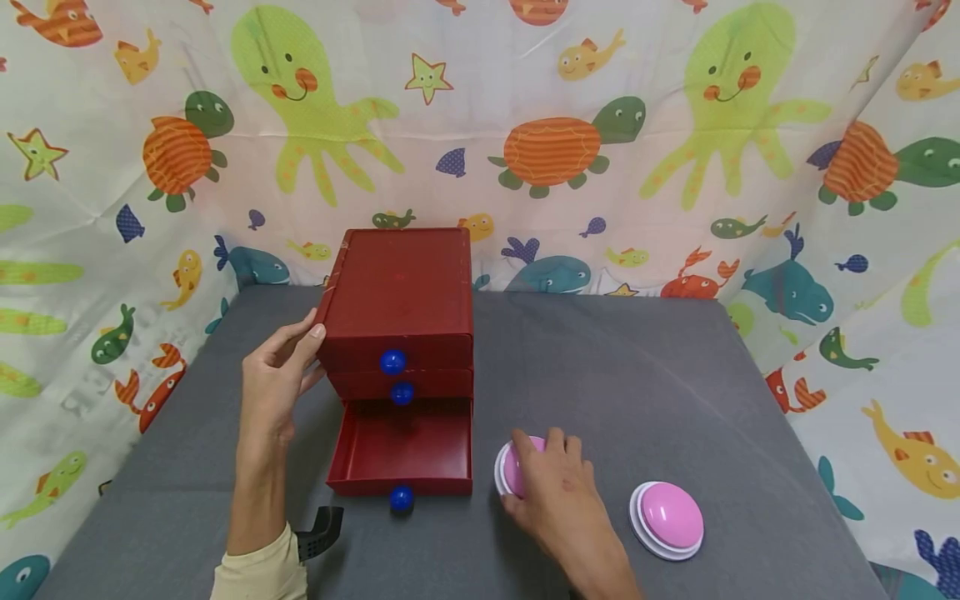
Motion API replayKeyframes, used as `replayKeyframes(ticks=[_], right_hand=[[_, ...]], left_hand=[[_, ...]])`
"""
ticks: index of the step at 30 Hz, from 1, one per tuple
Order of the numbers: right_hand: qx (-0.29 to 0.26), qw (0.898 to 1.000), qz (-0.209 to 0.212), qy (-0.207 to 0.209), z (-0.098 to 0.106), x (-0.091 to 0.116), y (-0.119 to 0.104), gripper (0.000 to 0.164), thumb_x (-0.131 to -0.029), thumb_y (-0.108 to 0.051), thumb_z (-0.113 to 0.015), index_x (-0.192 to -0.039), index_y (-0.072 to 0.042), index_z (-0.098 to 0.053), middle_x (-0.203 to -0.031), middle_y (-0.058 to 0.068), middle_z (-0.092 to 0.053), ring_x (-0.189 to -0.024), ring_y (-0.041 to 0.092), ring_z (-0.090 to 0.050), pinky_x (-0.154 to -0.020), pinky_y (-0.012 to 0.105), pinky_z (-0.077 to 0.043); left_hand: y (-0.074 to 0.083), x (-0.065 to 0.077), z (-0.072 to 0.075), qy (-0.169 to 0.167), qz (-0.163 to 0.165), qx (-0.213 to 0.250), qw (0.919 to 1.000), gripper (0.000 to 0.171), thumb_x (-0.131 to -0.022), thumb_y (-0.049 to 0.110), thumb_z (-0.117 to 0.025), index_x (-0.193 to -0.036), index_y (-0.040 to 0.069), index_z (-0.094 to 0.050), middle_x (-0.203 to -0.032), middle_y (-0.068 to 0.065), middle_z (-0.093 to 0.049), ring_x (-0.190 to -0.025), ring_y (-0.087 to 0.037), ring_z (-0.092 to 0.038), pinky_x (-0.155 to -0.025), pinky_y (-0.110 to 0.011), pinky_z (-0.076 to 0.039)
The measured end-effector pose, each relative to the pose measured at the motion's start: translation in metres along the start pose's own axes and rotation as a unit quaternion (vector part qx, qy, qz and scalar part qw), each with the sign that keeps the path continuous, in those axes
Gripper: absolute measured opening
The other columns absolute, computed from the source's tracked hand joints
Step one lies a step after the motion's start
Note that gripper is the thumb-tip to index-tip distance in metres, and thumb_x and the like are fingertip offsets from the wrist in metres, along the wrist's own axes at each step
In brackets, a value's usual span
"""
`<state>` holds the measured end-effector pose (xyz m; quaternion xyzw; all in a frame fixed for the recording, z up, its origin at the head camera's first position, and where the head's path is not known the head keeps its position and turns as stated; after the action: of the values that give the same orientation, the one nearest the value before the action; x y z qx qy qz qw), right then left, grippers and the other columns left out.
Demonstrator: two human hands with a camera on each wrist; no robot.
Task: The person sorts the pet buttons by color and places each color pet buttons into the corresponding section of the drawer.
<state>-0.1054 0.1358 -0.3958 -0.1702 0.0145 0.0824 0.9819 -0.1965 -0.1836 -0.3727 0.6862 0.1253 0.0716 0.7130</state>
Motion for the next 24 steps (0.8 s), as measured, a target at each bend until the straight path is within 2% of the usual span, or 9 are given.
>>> replayKeyframes(ticks=[5,12,17,24], right_hand=[[-0.008,1.000,0.022,0.001,0.002,-0.011,-0.030,0.071,-0.070,-0.027,-0.096,-0.133,-0.012,-0.067,-0.113,0.018,-0.064,-0.102,0.034,-0.058,-0.080,0.050,-0.058],[-0.026,0.998,0.023,-0.060,-0.004,-0.028,-0.065,0.080,-0.071,-0.027,-0.096,-0.142,-0.015,-0.062,-0.129,0.019,-0.063,-0.114,0.034,-0.054,-0.090,0.051,-0.061],[-0.031,0.995,0.072,-0.063,-0.011,-0.032,-0.086,0.075,-0.076,-0.027,-0.094,-0.142,-0.012,-0.063,-0.130,0.020,-0.063,-0.113,0.033,-0.054,-0.090,0.049,-0.060],[-0.019,0.989,0.142,-0.032,-0.023,-0.040,-0.115,0.070,-0.081,-0.034,-0.090,-0.142,-0.012,-0.064,-0.125,0.017,-0.067,-0.106,0.029,-0.057,-0.085,0.041,-0.058]], left_hand=[[0.000,0.000,0.001,-0.004,0.002,0.006,1.0000,0.045,-0.102,0.034,-0.069,-0.144,0.021,-0.065,-0.147,-0.004,-0.062,-0.127,-0.019,-0.059,-0.104,-0.042,-0.056],[-0.001,0.000,0.001,-0.006,0.006,0.009,0.9999,0.045,-0.101,0.034,-0.069,-0.144,0.020,-0.065,-0.147,-0.004,-0.062,-0.127,-0.018,-0.060,-0.103,-0.041,-0.056],[-0.001,0.000,0.002,-0.003,0.001,0.006,1.0000,0.045,-0.101,0.034,-0.069,-0.144,0.020,-0.065,-0.147,-0.006,-0.063,-0.128,-0.021,-0.060,-0.103,-0.044,-0.056],[-0.001,-0.001,0.001,0.001,-0.001,0.001,1.0000,0.045,-0.101,0.035,-0.070,-0.143,0.020,-0.066,-0.147,-0.007,-0.063,-0.129,-0.024,-0.060,-0.103,-0.048,-0.056]])
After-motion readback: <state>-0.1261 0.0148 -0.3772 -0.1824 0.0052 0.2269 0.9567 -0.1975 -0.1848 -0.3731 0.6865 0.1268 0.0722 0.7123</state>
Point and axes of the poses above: each hand's wrist, its own x-axis away from the middle knuckle, its own z-axis out of the back of the hand, y = z × x, the point moved 3 cm from there along -x, towards the middle knuckle
